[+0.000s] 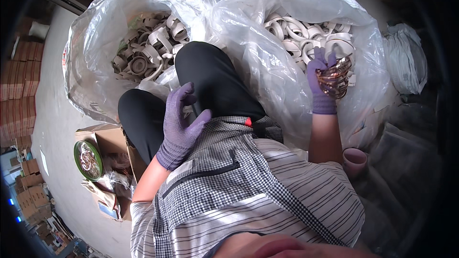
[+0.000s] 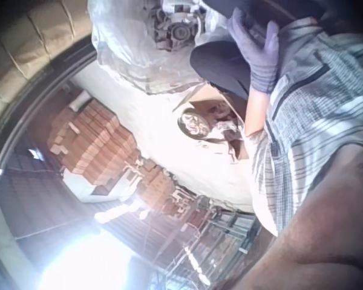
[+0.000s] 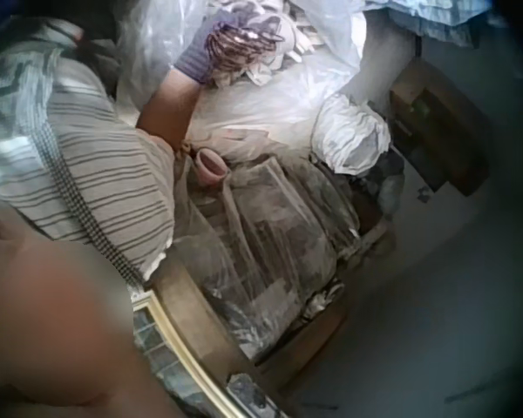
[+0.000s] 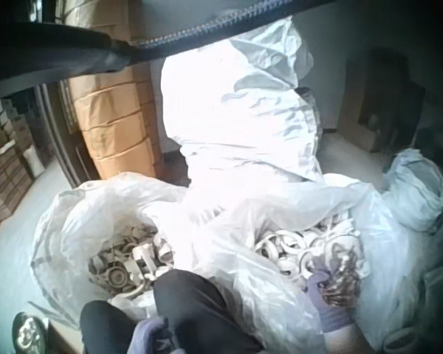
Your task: The person sits on the floor and repeatedly picks up white plastic components from a bag, fits a thin metal ring into a groove on each piece, and places the assembled unit into a nearby box. The process is repeated for multiple identical parts.
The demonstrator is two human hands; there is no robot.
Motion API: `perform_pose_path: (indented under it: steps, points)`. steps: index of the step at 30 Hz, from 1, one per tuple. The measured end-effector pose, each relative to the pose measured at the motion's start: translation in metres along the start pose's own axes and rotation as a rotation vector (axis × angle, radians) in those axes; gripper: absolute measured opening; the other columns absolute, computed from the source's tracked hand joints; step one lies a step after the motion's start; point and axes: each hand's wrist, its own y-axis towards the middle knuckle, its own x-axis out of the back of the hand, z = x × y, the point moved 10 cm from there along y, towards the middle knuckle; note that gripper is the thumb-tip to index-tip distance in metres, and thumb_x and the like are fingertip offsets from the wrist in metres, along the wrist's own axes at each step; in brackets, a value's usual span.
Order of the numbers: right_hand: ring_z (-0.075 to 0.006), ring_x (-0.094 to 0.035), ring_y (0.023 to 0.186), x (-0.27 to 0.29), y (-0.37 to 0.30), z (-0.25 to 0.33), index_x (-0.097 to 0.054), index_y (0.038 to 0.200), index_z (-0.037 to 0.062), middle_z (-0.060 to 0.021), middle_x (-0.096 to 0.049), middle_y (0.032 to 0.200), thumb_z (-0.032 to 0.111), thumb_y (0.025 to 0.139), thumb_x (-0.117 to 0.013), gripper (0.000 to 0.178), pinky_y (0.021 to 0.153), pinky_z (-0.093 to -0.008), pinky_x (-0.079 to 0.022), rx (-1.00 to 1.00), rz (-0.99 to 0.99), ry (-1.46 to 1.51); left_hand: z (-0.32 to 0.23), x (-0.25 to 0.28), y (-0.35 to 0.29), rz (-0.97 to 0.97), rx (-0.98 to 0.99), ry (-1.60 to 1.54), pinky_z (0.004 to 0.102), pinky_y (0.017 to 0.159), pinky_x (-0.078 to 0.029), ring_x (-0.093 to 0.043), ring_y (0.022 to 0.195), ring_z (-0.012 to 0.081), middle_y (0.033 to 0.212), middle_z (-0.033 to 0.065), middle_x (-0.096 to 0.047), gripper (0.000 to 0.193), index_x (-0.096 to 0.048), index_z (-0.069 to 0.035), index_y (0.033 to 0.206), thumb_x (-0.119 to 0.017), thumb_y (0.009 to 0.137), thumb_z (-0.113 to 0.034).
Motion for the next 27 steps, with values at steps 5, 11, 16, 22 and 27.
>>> perform_pose_path:
  steps: [5,11,16,22,27]
  points:
    - [-0.0242,-0.045,0.130,-0.013,0.042,-0.041,-0.051,0.148,0.0078,-0.0124,-0.047,0.154,0.022,0.098,-0.054,0.052,0.108,-0.0355,-0.036,-0.129,0.255,-0.283,0.000,-0.006,0.001,0.046,-0.060,0.093,0.0339,0.100,-0.050,-0.060,0.115,0.0214,0.133,0.0123,-0.056,0.068,-0.049,0.000,0.143,-0.081,0.085,-0.011]
    - [-0.0109,-0.052,0.076,-0.017,0.066,-0.002,-0.044,0.152,0.0044,-0.0144,-0.059,0.131,0.013,0.106,-0.046,0.047,0.069,-0.0245,-0.044,-0.379,0.038,1.746,0.022,0.052,0.023,-0.098,-0.041,0.353,0.0380,0.096,-0.054,-0.066,0.108,0.0298,0.120,0.0170,-0.062,0.055,-0.060,-0.002,0.133,-0.080,0.085,-0.022]
    - [-0.0046,-0.039,0.050,0.017,0.040,0.198,-0.052,0.143,0.0036,-0.0061,-0.061,0.094,0.014,0.111,-0.043,0.035,0.052,-0.0221,-0.036,-0.678,0.763,2.602,0.133,0.155,0.091,-0.230,0.214,0.632,0.0408,0.097,-0.054,-0.068,0.109,0.0329,0.121,0.0191,-0.066,0.054,-0.066,-0.001,0.126,-0.077,0.083,-0.031]
    - [-0.0015,-0.033,0.051,0.005,0.007,0.292,-0.057,0.139,0.0041,-0.0059,-0.063,0.096,0.012,0.110,-0.044,0.033,0.051,-0.0199,-0.034,-0.501,0.977,2.408,0.286,0.153,0.184,0.334,0.754,0.900,0.0443,0.092,-0.055,-0.072,0.102,0.0351,0.112,0.0220,-0.074,0.070,-0.070,-0.006,0.125,-0.071,0.079,-0.058]
    - [-0.0009,-0.033,0.050,0.012,0.011,0.305,-0.059,0.138,0.0062,-0.0074,-0.066,0.098,0.009,0.109,-0.042,0.034,0.050,-0.0196,-0.035,-0.431,1.038,2.338,0.415,0.144,0.210,0.599,0.378,1.006,0.0461,0.098,-0.053,-0.068,0.114,0.0358,0.127,0.0196,-0.070,0.066,-0.067,-0.011,0.133,-0.061,0.090,-0.061]
